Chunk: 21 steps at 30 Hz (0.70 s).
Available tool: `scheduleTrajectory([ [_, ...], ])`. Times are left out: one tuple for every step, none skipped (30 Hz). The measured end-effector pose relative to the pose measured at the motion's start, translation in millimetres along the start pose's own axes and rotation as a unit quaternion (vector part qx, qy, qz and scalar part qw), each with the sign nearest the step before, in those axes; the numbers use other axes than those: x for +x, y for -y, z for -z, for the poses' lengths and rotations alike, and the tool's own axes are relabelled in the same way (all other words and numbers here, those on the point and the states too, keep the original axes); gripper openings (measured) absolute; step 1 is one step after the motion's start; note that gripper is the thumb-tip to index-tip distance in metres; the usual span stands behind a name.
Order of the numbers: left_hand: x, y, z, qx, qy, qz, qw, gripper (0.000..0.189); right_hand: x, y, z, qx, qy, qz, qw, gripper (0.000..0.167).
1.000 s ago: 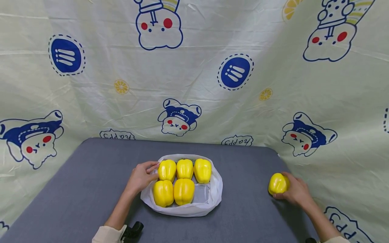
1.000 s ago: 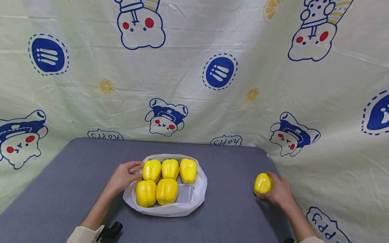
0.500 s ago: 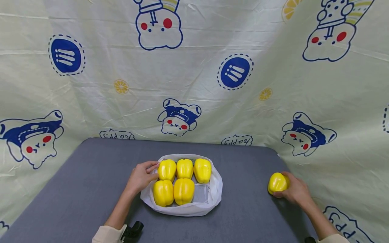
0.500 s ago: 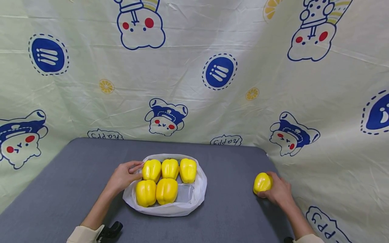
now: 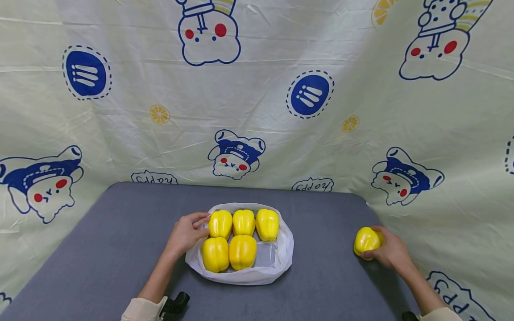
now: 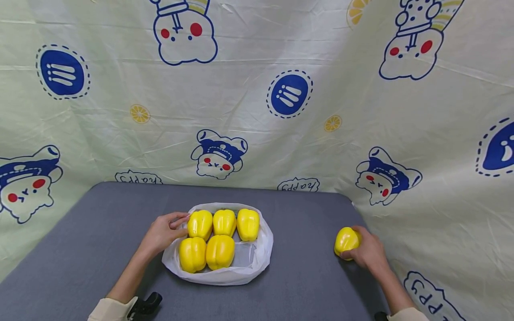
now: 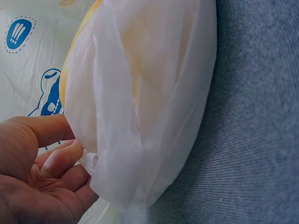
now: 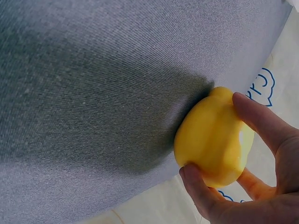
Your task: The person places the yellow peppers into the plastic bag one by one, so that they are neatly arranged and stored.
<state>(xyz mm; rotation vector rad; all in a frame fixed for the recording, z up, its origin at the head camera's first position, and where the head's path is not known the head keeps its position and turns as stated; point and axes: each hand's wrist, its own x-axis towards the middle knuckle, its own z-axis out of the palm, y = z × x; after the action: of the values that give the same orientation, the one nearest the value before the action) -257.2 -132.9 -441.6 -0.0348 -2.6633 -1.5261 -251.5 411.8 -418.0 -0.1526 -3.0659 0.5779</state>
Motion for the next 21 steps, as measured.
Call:
scheduleTrajectory([
  [0.1,0.2,0.1,-0.001,0.000,0.000,1.0000,0.046,0.0,0.3,0.1,-0.001,0.000,0.000,1.0000,0.094],
  [0.1,0.2,0.1,-0.001,0.000,0.000,1.0000,0.046,0.1,0.5,0.2,0.000,-0.001,-0.001,1.0000,0.094],
  [0.0,0.2,0.2,-0.001,0.000,0.000,1.0000,0.046,0.1,0.7,0.3,0.000,-0.001,-0.002,1.0000,0.094],
  [0.0,0.2,0.3,-0.001,0.000,0.000,1.0000,0.046,0.2,1.2,0.3,0.000,-0.001,-0.004,1.0000,0.094],
  [0.1,0.2,0.3,-0.001,0.000,0.000,1.0000,0.046,0.5,1.3,0.2,0.000,-0.002,-0.005,1.0000,0.094],
  [0.1,0.3,0.4,0.000,0.000,0.000,1.0000,0.046,0.6,1.5,0.1,-0.001,-0.003,-0.006,1.0000,0.093],
  [0.2,0.4,0.4,0.000,0.000,-0.001,1.0000,0.046,0.7,1.7,0.1,0.000,-0.004,-0.006,1.0000,0.093],
  [0.2,0.4,0.5,0.001,-0.001,-0.001,1.0000,0.046,0.9,1.3,-0.2,-0.001,-0.005,-0.005,1.0000,0.093],
  [0.2,0.4,0.5,0.002,-0.001,-0.001,1.0000,0.046,1.1,1.3,0.0,-0.001,-0.007,-0.004,1.0000,0.093],
  [0.3,0.5,0.4,0.002,-0.001,-0.002,1.0000,0.046,1.3,1.1,-0.1,-0.001,-0.009,-0.003,1.0000,0.093],
  [0.3,0.5,0.4,0.001,-0.001,-0.002,1.0000,0.046,1.5,0.5,-0.2,0.000,-0.010,-0.001,0.9999,0.093],
  [0.4,0.6,0.4,0.001,-0.001,-0.001,1.0000,0.046,1.4,0.4,-0.3,-0.001,-0.012,0.001,0.9999,0.092],
  [0.4,0.6,0.3,0.001,-0.001,-0.001,1.0000,0.046,1.5,0.0,-0.6,-0.001,-0.014,0.003,0.9999,0.092],
  [0.4,0.6,0.2,0.000,-0.001,-0.001,1.0000,0.046,1.4,-0.1,-0.9,-0.001,-0.016,0.005,0.9999,0.092],
  [0.4,0.6,0.1,0.000,-0.001,-0.001,1.0000,0.046,1.2,-0.2,-1.3,-0.001,-0.017,0.008,0.9998,0.092],
  [0.3,0.6,0.0,0.000,-0.002,0.000,1.0000,0.046,1.0,0.2,-1.7,-0.002,-0.020,0.010,0.9998,0.092],
  [0.3,0.7,0.0,0.000,-0.002,0.000,1.0000,0.046,0.8,0.3,-2.2,-0.002,-0.021,0.012,0.9997,0.091],
  [0.2,0.7,-0.1,0.001,-0.003,0.000,1.0000,0.046,0.5,1.1,-2.5,-0.003,-0.023,0.015,0.9996,0.091],
  [0.1,0.7,-0.1,0.001,-0.003,0.000,1.0000,0.046,0.2,1.9,-2.9,-0.003,-0.026,0.018,0.9995,0.091],
  [0.0,0.5,0.0,0.001,-0.003,0.000,1.0000,0.046,0.0,3.0,-3.1,-0.004,-0.029,0.022,0.9993,0.090],
  [0.0,0.5,0.0,0.001,-0.003,0.001,1.0000,0.046,0.0,4.2,-3.2,-0.004,-0.032,0.024,0.9992,0.090],
])
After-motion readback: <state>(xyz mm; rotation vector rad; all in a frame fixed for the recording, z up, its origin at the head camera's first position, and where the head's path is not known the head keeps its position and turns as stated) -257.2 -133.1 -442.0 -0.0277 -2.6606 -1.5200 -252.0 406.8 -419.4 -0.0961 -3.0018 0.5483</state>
